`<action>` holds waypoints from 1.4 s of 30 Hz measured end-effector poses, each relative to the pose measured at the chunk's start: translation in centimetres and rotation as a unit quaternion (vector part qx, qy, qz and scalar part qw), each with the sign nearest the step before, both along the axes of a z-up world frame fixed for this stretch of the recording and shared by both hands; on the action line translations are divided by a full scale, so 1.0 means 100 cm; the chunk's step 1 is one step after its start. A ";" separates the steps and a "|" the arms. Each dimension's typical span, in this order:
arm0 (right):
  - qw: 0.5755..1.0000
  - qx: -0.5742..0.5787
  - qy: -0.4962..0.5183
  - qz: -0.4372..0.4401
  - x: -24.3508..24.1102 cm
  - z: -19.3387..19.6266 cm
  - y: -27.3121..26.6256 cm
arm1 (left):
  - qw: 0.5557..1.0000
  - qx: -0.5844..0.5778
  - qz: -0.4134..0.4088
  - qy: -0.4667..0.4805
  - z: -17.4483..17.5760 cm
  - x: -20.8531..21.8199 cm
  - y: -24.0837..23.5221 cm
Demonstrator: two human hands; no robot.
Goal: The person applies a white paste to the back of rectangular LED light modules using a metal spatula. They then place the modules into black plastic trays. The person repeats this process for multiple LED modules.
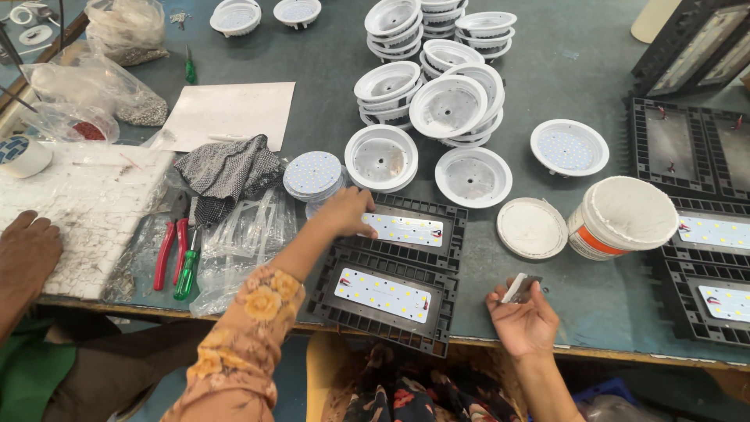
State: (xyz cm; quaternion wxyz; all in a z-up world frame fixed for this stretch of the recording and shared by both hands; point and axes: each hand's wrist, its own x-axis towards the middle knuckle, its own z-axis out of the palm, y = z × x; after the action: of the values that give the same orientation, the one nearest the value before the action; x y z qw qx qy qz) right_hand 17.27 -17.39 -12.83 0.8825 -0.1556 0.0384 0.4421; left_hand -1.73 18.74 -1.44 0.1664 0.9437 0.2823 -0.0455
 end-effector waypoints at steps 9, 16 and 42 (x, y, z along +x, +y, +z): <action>0.999 -0.050 -0.014 -0.013 0.005 0.005 -0.012 | 0.929 -0.346 0.027 -0.132 -0.029 0.009 0.052; 0.999 -0.027 -0.023 -0.005 0.004 0.003 -0.022 | 0.890 -0.374 0.110 -0.234 -0.027 0.007 0.031; 0.996 -0.063 -0.062 -0.013 0.021 0.019 -0.033 | 0.741 -0.514 -0.010 -0.432 0.025 -0.003 -0.041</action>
State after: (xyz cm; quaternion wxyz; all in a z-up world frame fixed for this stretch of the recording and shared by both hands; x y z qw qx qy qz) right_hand 19.33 -20.68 -10.97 0.8773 -0.2370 0.0137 0.4172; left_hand -2.01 14.59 1.03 0.7298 0.6363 0.1049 0.2271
